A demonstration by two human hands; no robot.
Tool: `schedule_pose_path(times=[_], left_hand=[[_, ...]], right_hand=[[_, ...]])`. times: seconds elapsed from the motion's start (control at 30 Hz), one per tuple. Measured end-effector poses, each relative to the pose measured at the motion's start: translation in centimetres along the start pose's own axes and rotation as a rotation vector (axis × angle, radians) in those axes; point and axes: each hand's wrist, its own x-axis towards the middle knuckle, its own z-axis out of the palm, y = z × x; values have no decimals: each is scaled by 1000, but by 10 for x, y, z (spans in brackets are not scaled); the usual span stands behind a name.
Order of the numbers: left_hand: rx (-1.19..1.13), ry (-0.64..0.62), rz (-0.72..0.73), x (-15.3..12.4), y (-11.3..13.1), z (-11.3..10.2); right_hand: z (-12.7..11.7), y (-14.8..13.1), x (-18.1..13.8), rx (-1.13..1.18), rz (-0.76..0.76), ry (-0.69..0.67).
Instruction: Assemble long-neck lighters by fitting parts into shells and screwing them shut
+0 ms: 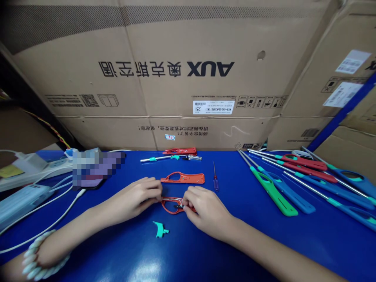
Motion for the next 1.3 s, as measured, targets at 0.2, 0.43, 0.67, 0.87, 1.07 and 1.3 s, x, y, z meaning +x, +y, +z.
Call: schedule_pose_path(times=[0.2,0.43,0.67,0.87,1.07,1.3], left_hand=[[-259,-29,-30,-1,17,-11],[-319,-242,62,-1,26,-12],[-316,-189,42,0,26,-1],[-177,57,-57,5,16,16],[-127,54,-28,12,14,21],[-124,35,-12,12,9,18]], right_hand=[[0,4,0,-19,-18,-29],[-2,3,1,-26,2,-77],[-5,5,2,-24,-5,-95],[-6,1,3,-9,-1,-91],[-6,2,2,5,2,-81],[-6,2,2,3,10,-74]])
